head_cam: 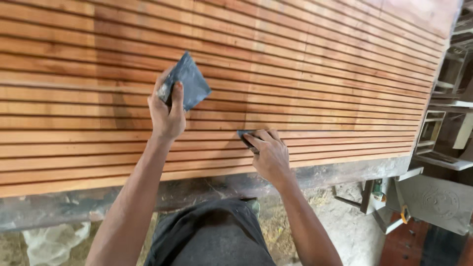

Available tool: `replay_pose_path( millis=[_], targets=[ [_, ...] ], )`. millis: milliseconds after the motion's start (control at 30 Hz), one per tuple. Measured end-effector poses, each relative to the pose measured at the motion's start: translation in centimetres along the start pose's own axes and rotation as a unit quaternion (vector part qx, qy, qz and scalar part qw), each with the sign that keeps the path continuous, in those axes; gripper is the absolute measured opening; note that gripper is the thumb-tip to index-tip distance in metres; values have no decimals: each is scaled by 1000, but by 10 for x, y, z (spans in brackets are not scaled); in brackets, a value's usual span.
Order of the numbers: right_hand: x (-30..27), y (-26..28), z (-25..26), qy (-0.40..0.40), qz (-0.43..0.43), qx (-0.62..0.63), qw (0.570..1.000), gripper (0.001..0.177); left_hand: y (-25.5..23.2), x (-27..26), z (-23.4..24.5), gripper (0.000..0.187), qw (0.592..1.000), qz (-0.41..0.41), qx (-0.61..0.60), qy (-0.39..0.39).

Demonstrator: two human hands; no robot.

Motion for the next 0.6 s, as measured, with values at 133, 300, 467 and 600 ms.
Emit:
replay_pose_path(
  millis=[133, 300, 467, 600],
  targets=[
    [31, 2, 8, 150, -28, -75, 985, 42, 7, -6, 5, 34, 996, 93, 12, 10],
    [56, 2, 40, 323, -114, -29, 939, 43, 5, -5, 3, 34, 999, 33, 10, 5],
    [43, -17, 61, 199, -106, 58, 972, 35, 7, -1, 6, 33, 997, 63, 42, 6],
    [20, -42, 52, 44, -16, 62, 997, 36, 10, 1, 5, 33, 997, 64, 44, 23]
  ],
)
Point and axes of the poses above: each hand's wrist, its own x-axis towards the middle knuckle, its own z-axis out of the back of the hand, y = z × x, the point moved 4 cm from there along x, towards the middle knuckle, and after that the axes turned 6 degrees about x, right-handed, at the moved point
